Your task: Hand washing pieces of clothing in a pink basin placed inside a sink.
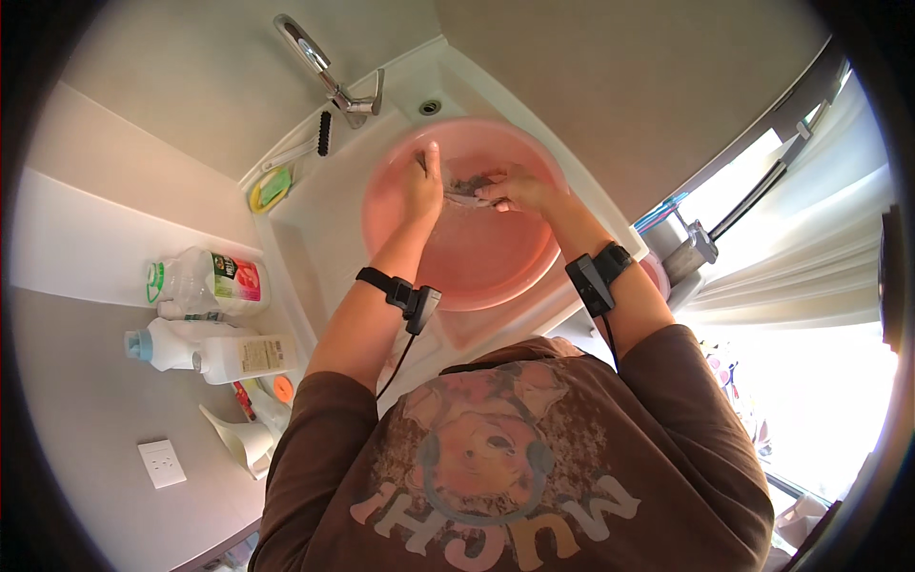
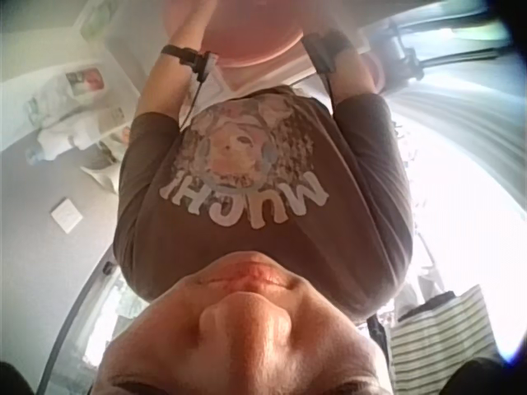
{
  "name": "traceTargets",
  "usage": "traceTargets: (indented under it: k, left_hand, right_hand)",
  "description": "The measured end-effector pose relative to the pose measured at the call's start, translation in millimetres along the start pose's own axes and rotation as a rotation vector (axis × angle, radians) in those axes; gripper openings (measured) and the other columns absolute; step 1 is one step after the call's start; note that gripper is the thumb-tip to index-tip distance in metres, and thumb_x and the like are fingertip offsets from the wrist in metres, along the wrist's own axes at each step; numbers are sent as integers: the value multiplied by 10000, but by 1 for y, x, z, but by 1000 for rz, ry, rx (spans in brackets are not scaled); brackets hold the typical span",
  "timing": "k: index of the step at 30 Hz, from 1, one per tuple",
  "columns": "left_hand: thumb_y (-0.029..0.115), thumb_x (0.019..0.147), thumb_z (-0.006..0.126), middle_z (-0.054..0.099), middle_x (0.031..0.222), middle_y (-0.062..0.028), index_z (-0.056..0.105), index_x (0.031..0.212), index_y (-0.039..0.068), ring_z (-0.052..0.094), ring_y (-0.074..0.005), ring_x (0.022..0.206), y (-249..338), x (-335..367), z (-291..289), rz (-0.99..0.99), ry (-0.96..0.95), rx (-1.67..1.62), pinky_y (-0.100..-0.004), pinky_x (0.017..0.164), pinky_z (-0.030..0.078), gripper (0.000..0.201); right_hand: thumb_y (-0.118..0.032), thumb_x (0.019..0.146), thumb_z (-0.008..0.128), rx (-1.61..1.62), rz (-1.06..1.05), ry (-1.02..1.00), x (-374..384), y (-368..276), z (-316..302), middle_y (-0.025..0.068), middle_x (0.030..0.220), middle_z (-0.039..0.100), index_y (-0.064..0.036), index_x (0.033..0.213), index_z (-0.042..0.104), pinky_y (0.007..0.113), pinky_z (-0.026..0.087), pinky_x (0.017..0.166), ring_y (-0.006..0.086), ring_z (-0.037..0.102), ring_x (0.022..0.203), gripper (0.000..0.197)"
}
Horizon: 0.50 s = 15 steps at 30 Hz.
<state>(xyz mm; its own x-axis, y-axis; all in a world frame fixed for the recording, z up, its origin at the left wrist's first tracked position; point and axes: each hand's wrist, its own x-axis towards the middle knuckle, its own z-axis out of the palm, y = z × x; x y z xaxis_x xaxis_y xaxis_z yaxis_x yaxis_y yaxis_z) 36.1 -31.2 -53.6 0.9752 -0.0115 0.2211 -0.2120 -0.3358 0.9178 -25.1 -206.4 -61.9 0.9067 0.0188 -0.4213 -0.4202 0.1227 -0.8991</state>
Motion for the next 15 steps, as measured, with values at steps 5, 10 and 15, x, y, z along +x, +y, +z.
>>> traceTargets:
  k: [5, 10, 15]
  left_hand:
    - [516, 851, 638, 620, 827, -159, 583, 993, -41, 618, -300, 802, 21, 6, -18, 88, -419, 440, -399, 740, 477, 577]
    - [399, 768, 757, 663, 912, -137, 622, 978, -18, 646, -270, 878, -10, 20, -42, 470, -442, 511, -365, 810, 500, 487]
    - [283, 773, 751, 619, 1196, -171, 503, 1305, 16, 601, -268, 1099, -45, 46, -62, 13, -781, 409, -388, 936, 468, 645]
  right_hand:
    - [-233, 871, 662, -632, -22, 93, 4, -17, -22, 73, 946, 694, -92, 1125, 644, 319, 502, 750, 154, 635, 867, 291]
    - [-303, 893, 606, -997, -172, 482, 20, -13, -30, 124, 981, 696, -73, 1026, 681, 383, 497, 809, 250, 652, 943, 276]
    - [-293, 897, 576, -786, -276, 604, 21, -11, -30, 144, 1083, 666, -113, 1250, 545, 409, 479, 881, 319, 622, 1018, 398]
